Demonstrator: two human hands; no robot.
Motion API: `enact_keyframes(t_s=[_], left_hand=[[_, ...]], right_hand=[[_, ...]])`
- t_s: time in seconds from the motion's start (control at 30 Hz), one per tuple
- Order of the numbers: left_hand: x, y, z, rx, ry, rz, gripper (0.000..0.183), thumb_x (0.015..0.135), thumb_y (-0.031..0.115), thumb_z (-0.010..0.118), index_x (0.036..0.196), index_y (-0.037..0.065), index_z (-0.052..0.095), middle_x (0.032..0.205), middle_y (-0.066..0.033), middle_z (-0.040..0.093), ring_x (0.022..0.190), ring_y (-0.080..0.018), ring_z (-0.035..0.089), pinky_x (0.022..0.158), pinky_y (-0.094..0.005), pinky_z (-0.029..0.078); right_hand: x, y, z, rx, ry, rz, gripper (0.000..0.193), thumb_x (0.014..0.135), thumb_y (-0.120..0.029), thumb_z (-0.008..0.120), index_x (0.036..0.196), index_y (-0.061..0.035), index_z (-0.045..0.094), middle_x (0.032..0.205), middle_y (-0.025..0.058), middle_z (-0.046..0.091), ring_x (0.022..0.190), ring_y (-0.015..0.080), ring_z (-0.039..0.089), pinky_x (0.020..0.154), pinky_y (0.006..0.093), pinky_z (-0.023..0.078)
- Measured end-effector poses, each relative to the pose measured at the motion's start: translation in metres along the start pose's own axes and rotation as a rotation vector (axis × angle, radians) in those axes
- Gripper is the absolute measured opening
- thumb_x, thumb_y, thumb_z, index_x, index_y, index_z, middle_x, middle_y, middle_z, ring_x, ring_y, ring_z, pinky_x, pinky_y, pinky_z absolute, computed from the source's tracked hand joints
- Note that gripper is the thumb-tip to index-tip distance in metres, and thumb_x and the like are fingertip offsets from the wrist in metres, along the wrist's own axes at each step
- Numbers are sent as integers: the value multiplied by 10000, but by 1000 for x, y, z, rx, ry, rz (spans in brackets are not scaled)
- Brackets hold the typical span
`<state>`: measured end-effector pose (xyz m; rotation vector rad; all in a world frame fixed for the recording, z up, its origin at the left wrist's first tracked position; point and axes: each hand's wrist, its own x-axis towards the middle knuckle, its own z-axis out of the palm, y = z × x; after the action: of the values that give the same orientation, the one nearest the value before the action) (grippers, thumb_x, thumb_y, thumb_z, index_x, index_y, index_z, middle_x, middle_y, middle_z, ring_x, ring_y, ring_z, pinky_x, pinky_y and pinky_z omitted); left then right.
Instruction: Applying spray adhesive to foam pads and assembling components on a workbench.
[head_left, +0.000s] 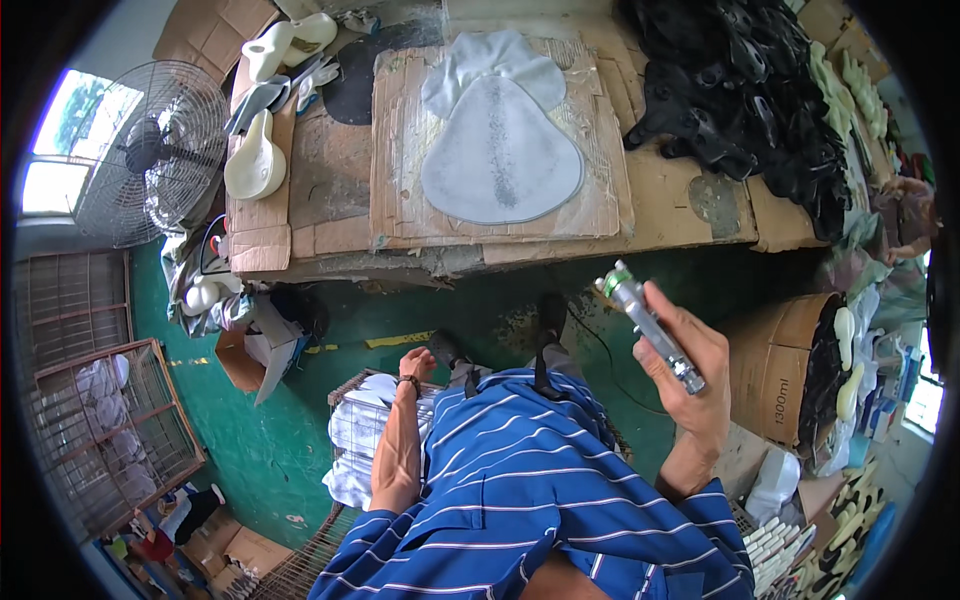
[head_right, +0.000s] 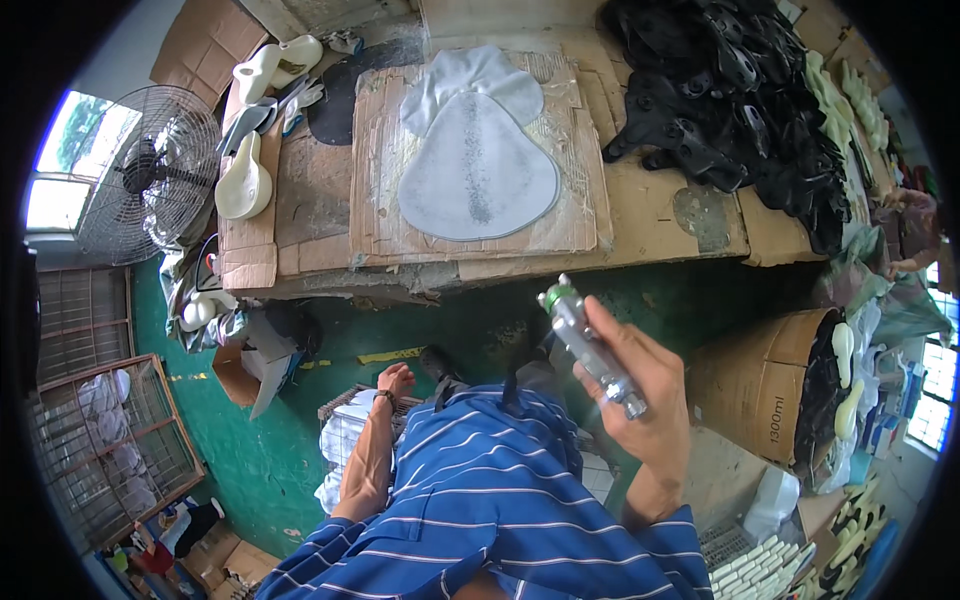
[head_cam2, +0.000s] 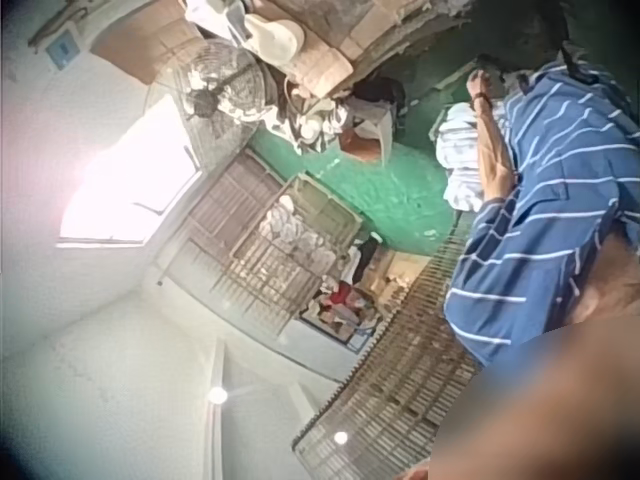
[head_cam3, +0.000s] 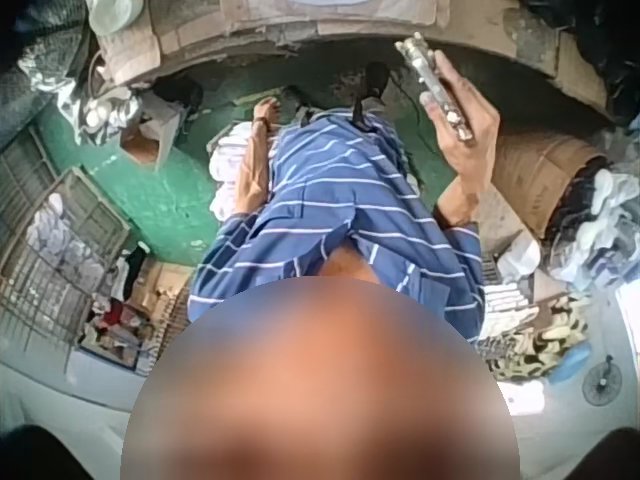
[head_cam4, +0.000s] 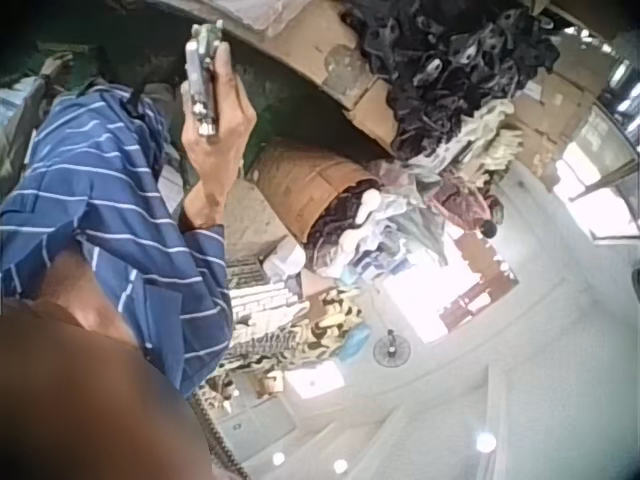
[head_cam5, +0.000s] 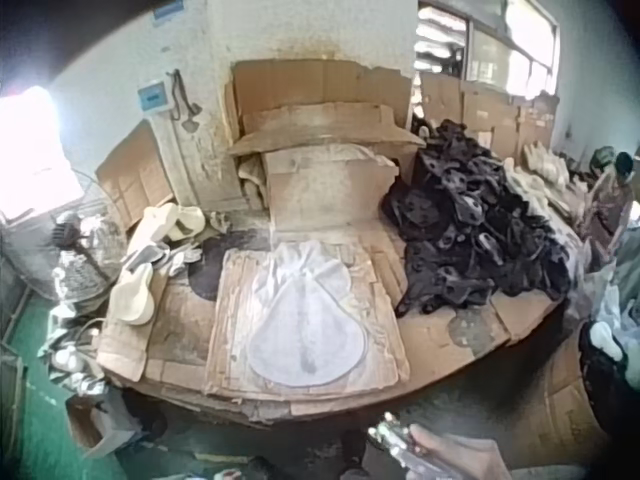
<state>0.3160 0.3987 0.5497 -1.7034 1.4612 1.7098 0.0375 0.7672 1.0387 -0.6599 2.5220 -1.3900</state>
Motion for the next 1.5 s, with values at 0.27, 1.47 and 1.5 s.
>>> enact_keyframes(t_s=[0.27, 1.47, 1.5], left_hand=[[-3, -13, -1, -31, -24, -53, 439, 986, 244, 727, 1384, 63, 683, 1039, -106, 783, 875, -254, 779, 709, -433, 612], [-10, 326, 160, 689, 636, 800, 377, 834, 270, 844, 1196, 197, 765, 1161, -102, 685, 1150, -333, 667, 975, -479, 548], [-6, 326, 160, 688, 634, 822, 370, 830, 258, 845, 1186, 195, 767, 1153, -101, 687, 1146, -330, 668, 976, -477, 548]], right_hand=[[-8, 5, -14, -86, -50, -10, 606, 848, 49, 801, 1435, -2, 660, 1125, 216, 763, 957, 318, 767, 852, 364, 583], [-62, 26, -54, 27, 96, 221, 586, 860, 26, 775, 1433, 45, 653, 1028, 184, 756, 866, 246, 730, 772, 318, 549], [-66, 30, -53, 31, 127, 261, 575, 870, 14, 772, 1431, 54, 651, 1025, 183, 756, 870, 243, 730, 771, 316, 547]])
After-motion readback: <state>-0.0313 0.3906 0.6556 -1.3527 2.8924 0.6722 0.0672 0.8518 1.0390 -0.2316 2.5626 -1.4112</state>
